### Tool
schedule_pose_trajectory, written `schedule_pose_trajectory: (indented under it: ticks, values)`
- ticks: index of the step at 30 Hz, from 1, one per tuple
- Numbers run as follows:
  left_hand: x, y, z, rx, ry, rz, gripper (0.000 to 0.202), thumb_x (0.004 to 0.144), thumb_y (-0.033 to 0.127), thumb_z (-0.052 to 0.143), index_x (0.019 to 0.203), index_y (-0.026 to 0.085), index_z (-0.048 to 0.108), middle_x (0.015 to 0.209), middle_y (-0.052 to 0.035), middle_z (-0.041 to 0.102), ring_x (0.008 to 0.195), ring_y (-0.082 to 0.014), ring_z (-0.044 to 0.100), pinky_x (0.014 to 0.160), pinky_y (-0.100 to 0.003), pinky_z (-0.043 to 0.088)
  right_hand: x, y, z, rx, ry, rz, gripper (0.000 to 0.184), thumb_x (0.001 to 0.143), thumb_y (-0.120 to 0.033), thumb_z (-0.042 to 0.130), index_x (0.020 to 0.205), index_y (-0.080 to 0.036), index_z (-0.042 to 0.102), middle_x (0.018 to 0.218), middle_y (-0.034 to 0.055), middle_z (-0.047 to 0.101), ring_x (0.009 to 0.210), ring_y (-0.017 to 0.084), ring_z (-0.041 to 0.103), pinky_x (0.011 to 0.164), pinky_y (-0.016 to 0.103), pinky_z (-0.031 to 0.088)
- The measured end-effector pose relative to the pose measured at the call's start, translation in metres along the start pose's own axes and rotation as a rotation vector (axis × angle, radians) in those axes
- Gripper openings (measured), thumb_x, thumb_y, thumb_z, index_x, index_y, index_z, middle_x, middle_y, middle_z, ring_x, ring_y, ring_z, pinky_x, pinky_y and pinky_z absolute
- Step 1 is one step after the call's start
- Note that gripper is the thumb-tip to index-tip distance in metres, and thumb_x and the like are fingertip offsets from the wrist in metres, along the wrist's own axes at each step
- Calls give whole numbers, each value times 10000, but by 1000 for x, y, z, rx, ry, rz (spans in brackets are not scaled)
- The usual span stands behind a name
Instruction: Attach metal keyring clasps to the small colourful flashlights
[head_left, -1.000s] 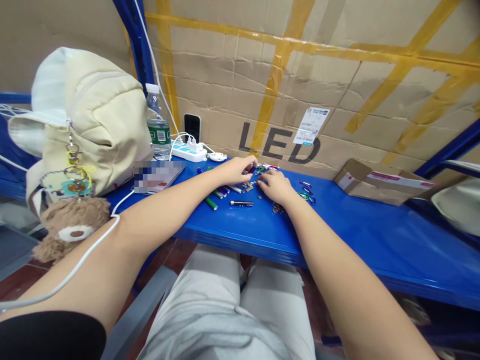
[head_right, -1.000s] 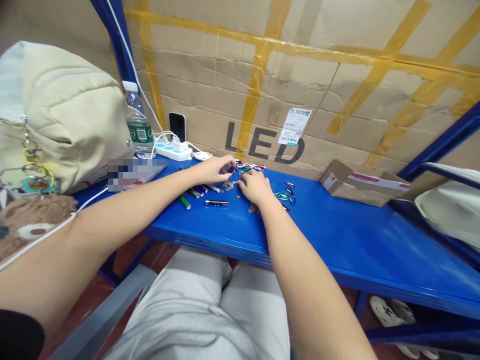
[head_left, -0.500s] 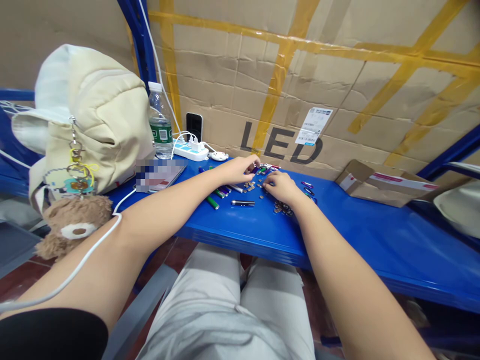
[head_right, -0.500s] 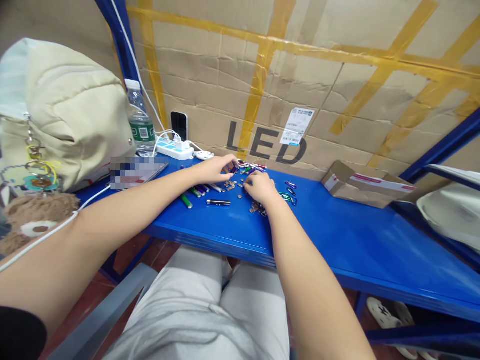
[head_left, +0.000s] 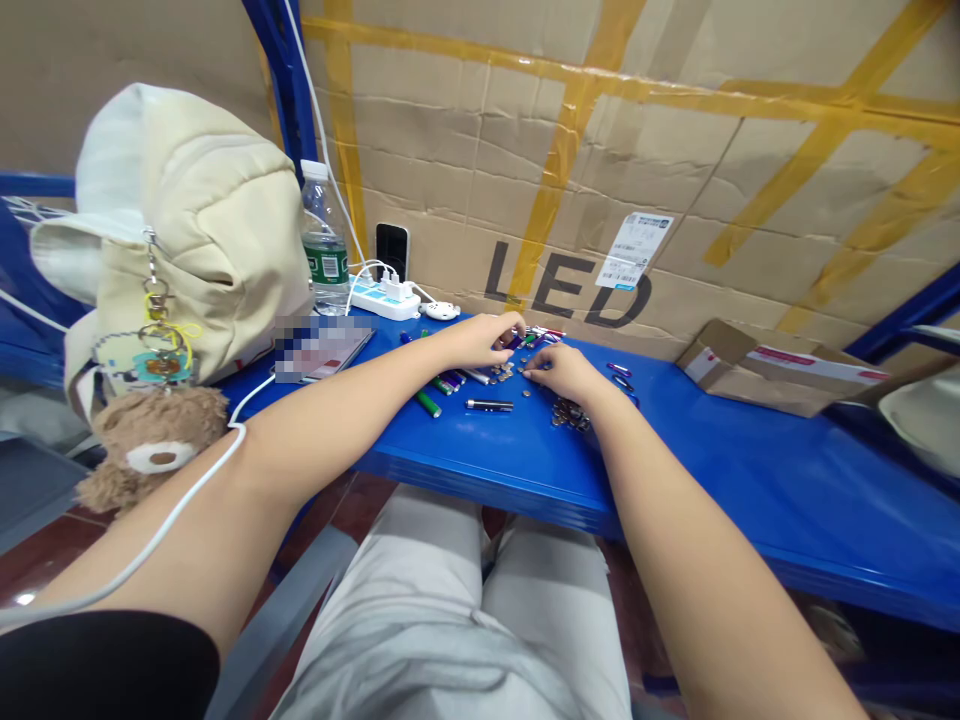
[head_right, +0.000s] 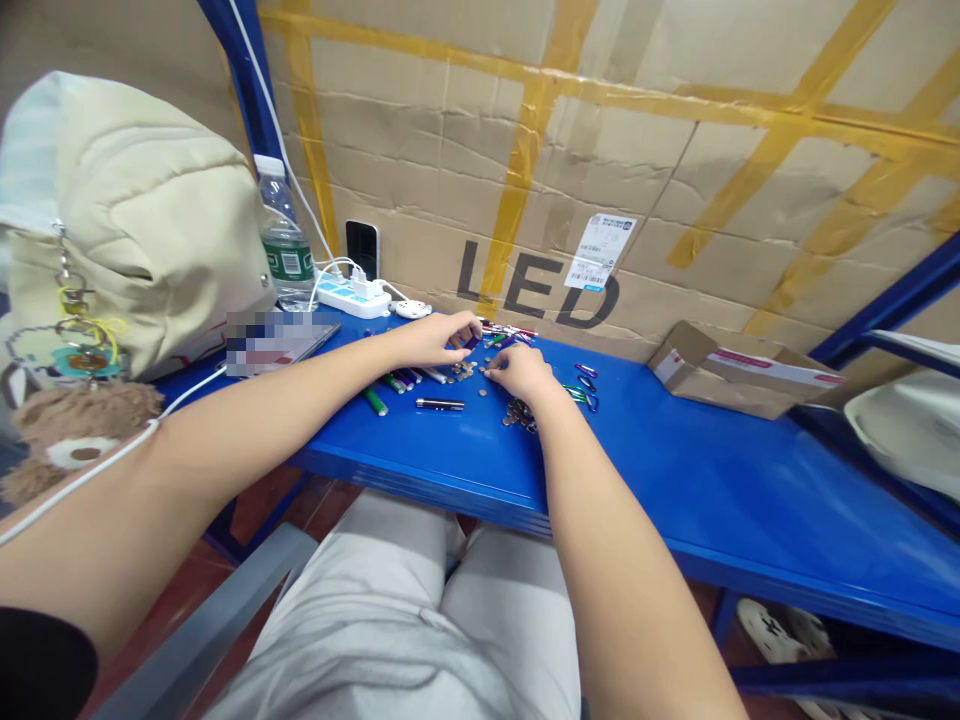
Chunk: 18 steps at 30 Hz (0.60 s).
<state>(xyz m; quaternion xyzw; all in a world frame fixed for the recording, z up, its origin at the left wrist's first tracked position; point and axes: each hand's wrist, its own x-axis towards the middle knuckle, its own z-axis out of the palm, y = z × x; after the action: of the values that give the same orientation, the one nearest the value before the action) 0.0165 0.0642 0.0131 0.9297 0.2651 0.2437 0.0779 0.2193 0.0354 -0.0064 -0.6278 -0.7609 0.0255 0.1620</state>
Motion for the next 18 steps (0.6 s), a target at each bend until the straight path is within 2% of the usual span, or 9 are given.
schedule_pose_trajectory:
  ticks: [6, 11, 18]
  values:
    - [0, 2, 0, 10, -16, 11, 367, 778, 212, 542, 1141, 178, 505, 989, -62, 652, 851, -146, 604, 770, -264, 452, 0, -1, -3, 17, -52, 97, 131, 777, -352, 673, 801, -228, 709, 893, 52, 720, 884, 193, 642, 853, 311, 470]
    - [0, 4, -1, 3, -55, 4, 376, 790, 234, 532, 1160, 172, 498, 1016, -74, 647, 876, -150, 604, 792, -269, 448, -5, -3, -6, 21, -67, 67, 141, 793, -341, 655, 816, -209, 697, 908, 69, 721, 887, 197, 643, 847, 306, 476]
    - [0, 4, -1, 13, -91, 34, 380, 795, 263, 536, 1168, 200, 500, 1015, -63, 653, 872, -154, 604, 767, -263, 446, -8, 0, -3, 24, -50, 0, 112, 822, -281, 599, 794, -207, 678, 942, 87, 709, 918, 225, 631, 872, 373, 467]
